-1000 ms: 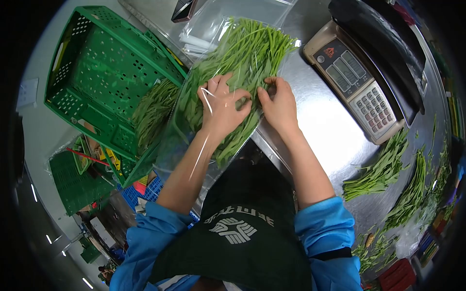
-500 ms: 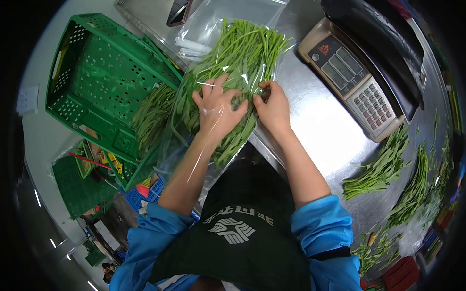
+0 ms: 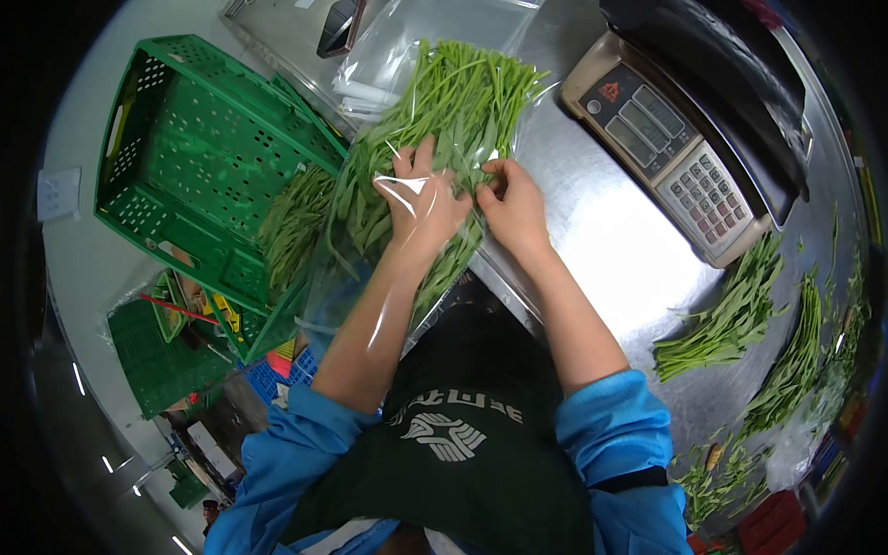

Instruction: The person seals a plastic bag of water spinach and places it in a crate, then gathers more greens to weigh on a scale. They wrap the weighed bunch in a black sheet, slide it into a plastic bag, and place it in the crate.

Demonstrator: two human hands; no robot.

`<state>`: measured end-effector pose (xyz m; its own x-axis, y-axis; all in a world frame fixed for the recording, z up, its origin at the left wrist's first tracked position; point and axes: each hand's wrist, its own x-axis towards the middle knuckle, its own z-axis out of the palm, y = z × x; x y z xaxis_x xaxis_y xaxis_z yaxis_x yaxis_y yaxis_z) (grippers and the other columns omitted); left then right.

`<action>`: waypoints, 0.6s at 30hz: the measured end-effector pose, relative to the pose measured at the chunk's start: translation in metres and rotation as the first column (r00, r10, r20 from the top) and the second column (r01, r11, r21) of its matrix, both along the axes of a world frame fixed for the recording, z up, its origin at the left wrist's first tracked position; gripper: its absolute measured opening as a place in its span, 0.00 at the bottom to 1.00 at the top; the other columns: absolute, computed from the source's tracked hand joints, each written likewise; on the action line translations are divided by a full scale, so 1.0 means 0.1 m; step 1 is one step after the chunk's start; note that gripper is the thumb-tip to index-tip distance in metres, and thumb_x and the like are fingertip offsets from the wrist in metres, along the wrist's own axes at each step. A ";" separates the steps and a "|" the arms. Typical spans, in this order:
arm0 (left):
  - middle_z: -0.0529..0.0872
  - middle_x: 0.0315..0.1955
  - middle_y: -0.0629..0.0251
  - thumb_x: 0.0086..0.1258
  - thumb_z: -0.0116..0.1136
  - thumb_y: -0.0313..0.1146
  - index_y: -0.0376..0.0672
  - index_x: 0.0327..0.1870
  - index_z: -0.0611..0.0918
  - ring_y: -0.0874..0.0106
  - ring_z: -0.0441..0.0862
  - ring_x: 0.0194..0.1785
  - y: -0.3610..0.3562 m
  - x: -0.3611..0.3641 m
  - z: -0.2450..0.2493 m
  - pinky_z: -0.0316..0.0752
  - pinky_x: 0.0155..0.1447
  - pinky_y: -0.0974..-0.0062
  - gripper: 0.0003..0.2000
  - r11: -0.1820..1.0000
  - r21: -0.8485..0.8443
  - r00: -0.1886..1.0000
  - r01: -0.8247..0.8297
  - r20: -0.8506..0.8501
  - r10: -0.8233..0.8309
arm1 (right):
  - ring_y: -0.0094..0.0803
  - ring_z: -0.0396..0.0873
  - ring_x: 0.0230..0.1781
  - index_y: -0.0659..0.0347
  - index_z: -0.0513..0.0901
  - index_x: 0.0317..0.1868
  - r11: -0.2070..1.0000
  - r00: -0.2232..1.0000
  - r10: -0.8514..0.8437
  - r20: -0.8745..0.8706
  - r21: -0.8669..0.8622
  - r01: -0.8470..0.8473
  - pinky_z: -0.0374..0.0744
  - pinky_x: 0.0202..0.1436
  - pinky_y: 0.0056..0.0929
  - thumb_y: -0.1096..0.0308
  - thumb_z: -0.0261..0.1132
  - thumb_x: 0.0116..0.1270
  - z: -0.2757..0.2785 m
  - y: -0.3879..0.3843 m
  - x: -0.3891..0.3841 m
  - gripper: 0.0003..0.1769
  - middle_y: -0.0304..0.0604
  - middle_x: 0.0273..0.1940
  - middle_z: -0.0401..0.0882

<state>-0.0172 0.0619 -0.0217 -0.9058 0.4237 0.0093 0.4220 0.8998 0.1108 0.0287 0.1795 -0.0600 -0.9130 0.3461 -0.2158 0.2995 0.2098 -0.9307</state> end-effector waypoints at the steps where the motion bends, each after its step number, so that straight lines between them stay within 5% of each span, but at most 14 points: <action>1: 0.67 0.60 0.61 0.46 0.64 0.41 0.45 0.30 0.85 0.60 0.58 0.62 0.01 -0.02 -0.02 0.56 0.55 0.45 0.12 0.999 -0.006 0.999 -0.036 0.012 0.036 | 0.26 0.72 0.27 0.64 0.76 0.44 1.000 1.000 -0.007 -0.004 -0.014 0.007 0.73 0.35 0.24 0.72 0.63 0.56 -0.02 -0.01 0.00 0.14 0.38 0.26 0.74; 7: 0.72 0.58 0.69 0.43 0.65 0.40 0.47 0.28 0.85 0.64 0.59 0.64 -0.01 -0.07 -0.02 0.45 0.63 0.41 0.12 0.931 0.270 0.959 -0.248 0.202 0.197 | 0.30 0.74 0.27 0.64 0.77 0.43 1.000 0.999 -0.006 -0.036 -0.024 0.005 0.74 0.36 0.28 0.70 0.63 0.55 -0.01 0.02 0.01 0.14 0.41 0.27 0.75; 12: 0.72 0.57 0.70 0.41 0.66 0.38 0.46 0.22 0.84 0.64 0.60 0.63 -0.09 -0.13 0.05 0.48 0.62 0.39 0.08 0.876 0.363 0.929 -0.317 0.303 0.211 | 0.31 0.74 0.28 0.64 0.77 0.43 1.000 1.000 0.012 -0.026 0.000 -0.012 0.73 0.36 0.28 0.70 0.63 0.55 0.06 0.05 0.00 0.14 0.41 0.27 0.75; 15: 0.72 0.58 0.65 0.45 0.65 0.38 0.43 0.30 0.84 0.62 0.59 0.65 -0.20 -0.18 0.01 0.46 0.67 0.51 0.12 0.865 0.390 0.916 -0.315 0.365 0.168 | 0.30 0.74 0.28 0.64 0.77 0.43 1.000 1.000 0.013 -0.027 -0.012 -0.014 0.73 0.36 0.27 0.69 0.63 0.55 0.05 0.04 -0.01 0.14 0.41 0.26 0.75; 18: 0.71 0.59 0.62 0.48 0.65 0.34 0.40 0.31 0.84 0.63 0.62 0.63 -0.36 -0.24 -0.07 0.53 0.66 0.63 0.10 0.764 0.600 0.927 -0.238 0.374 -0.005 | 0.29 0.74 0.28 0.64 0.77 0.43 1.000 0.999 0.007 -0.035 -0.001 -0.007 0.73 0.36 0.27 0.69 0.62 0.56 0.08 0.05 -0.01 0.14 0.40 0.26 0.75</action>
<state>-0.0416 0.0255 -0.0287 -0.9435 0.3221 -0.0783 0.1453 0.6141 0.7757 0.0277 0.1849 -0.0520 -0.9227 0.3390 -0.1837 0.2649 0.2110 -0.9409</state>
